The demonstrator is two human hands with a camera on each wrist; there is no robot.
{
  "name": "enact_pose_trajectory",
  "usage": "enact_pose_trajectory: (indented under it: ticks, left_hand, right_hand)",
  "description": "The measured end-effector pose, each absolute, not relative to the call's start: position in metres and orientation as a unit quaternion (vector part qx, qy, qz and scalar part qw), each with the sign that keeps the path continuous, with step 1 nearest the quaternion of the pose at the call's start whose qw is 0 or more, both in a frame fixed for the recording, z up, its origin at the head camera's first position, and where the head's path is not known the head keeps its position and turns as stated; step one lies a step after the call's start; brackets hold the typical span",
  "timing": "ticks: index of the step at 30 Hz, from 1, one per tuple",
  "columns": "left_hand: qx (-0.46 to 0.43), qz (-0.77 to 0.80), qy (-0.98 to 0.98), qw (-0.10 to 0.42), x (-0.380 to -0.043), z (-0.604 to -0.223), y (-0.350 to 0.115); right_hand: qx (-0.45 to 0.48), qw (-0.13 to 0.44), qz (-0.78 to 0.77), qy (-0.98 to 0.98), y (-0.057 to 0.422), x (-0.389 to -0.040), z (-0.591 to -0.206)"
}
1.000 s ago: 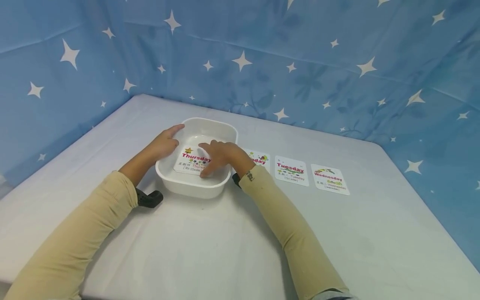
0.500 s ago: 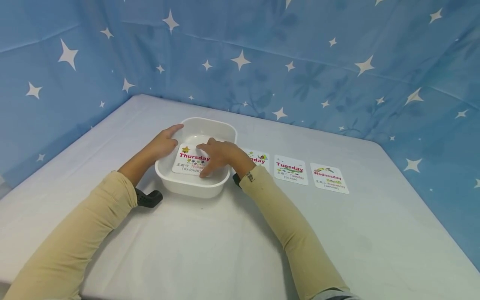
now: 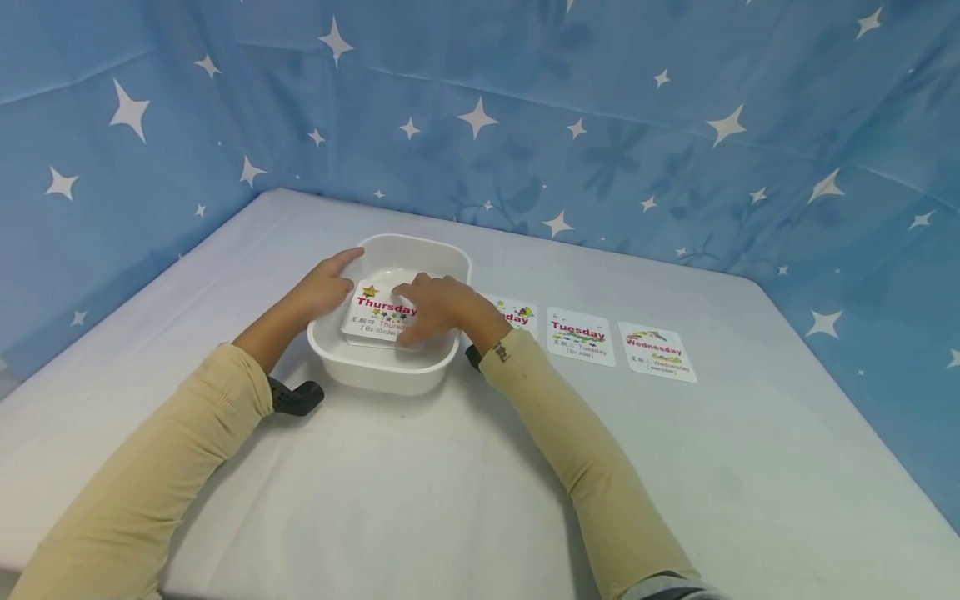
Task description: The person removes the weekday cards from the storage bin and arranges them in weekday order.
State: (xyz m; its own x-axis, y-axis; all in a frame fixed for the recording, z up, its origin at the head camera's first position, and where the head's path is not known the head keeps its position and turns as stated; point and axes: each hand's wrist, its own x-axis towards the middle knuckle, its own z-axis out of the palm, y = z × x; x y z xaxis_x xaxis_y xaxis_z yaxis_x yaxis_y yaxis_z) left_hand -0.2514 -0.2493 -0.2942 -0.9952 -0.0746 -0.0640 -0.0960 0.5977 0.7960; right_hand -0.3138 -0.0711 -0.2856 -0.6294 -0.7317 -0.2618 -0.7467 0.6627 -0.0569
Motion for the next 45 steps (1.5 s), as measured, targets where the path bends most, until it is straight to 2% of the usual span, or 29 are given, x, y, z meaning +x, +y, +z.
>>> enact_pose_trajectory:
  ticks: [13,28,38,45]
  left_hand:
    - [-0.048,0.450,0.892,0.012,-0.251,-0.290,-0.247]
    - [-0.051,0.452,0.891,0.012,-0.249,-0.290,-0.244]
    - [-0.057,0.448,0.892,0.017,-0.248,-0.293,-0.242]
    - [-0.052,0.449,0.892,0.018,-0.247,-0.290,-0.242]
  right_hand:
    - [-0.436,0.094,0.007,0.895,-0.068,-0.317,-0.285]
    - [-0.426,-0.031,0.059,0.902,-0.046,-0.307,-0.265]
    - [-0.403,-0.016,-0.023,0.915,-0.002,-0.306,-0.248]
    - [-0.399,-0.012,-0.021,0.916,0.024,-0.304,-0.244]
